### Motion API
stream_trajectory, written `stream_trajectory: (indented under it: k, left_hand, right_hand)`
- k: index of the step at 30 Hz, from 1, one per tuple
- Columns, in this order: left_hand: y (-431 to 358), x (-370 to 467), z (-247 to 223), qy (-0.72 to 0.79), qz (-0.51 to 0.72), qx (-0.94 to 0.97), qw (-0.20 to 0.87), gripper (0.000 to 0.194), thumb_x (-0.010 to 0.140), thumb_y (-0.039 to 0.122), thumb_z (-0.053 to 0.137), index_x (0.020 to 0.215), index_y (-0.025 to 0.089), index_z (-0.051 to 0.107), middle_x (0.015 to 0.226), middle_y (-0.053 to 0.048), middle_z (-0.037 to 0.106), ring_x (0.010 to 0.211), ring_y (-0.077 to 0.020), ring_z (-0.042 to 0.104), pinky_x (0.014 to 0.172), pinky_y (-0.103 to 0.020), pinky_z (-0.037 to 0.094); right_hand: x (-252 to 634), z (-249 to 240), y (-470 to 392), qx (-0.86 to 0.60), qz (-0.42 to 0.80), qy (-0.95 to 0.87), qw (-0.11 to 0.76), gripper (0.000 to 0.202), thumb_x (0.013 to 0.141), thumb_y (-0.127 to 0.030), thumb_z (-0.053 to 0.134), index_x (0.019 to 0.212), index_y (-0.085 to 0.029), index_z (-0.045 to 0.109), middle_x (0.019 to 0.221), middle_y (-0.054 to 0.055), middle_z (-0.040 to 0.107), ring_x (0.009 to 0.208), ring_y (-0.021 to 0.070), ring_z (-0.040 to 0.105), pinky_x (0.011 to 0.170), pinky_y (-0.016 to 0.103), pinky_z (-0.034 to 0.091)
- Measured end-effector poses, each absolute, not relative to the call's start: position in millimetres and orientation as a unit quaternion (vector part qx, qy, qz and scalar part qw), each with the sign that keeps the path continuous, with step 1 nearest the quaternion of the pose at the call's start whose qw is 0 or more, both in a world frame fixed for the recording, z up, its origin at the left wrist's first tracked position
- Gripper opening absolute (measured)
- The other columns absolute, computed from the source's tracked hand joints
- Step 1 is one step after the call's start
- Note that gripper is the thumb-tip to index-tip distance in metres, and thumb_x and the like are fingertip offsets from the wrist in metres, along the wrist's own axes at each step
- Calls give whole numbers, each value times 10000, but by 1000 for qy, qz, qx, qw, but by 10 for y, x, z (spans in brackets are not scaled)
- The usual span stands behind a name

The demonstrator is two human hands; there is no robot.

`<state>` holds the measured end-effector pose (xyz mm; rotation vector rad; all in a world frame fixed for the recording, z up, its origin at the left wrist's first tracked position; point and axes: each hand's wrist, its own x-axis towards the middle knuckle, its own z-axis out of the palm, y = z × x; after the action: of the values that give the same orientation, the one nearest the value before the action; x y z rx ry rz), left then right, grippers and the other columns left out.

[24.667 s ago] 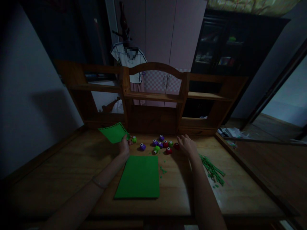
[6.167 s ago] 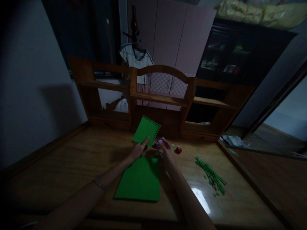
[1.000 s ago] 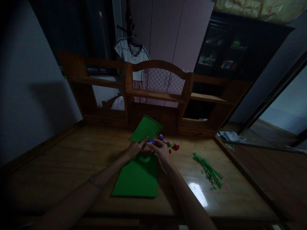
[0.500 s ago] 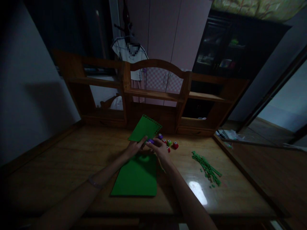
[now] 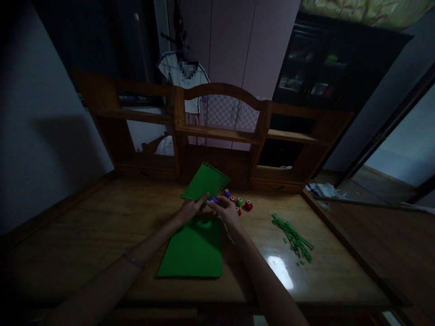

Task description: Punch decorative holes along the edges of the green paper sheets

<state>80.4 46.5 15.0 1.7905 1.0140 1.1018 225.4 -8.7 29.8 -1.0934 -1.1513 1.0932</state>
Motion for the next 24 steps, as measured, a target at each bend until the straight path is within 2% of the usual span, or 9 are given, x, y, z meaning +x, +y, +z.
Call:
stream_trajectory:
  k: [9, 17, 24]
  left_hand:
    - [463, 801, 164, 405, 436, 703, 389, 465, 827, 578, 412, 610, 185, 534, 566, -5, 544, 608, -160, 536, 598, -263, 393]
    - [479, 804, 160, 392, 432, 712, 391, 474, 832, 579, 401, 636, 171, 543, 595, -2, 547, 604, -148, 528, 625, -264, 393]
    - [454, 803, 191, 406, 431, 704, 392, 465, 819, 580, 423, 625, 177, 553, 601, -16, 570, 633, -164, 546, 639, -270, 396]
  right_hand:
    - [2258, 253, -79, -451, 470, -484, 584, 353, 617, -436, 734, 859, -192, 652, 799, 26, 642, 639, 135, 546, 592, 259, 407]
    - [2268, 251, -48, -446, 475, -483, 585, 319, 614, -400, 743, 816, -173, 645, 702, 3, 601, 603, 122, 520, 583, 255, 395]
    - [2259, 253, -62, -442, 479, -483, 585, 311, 621, -384, 740, 831, -175, 648, 741, 8, 610, 608, 119, 519, 589, 256, 395]
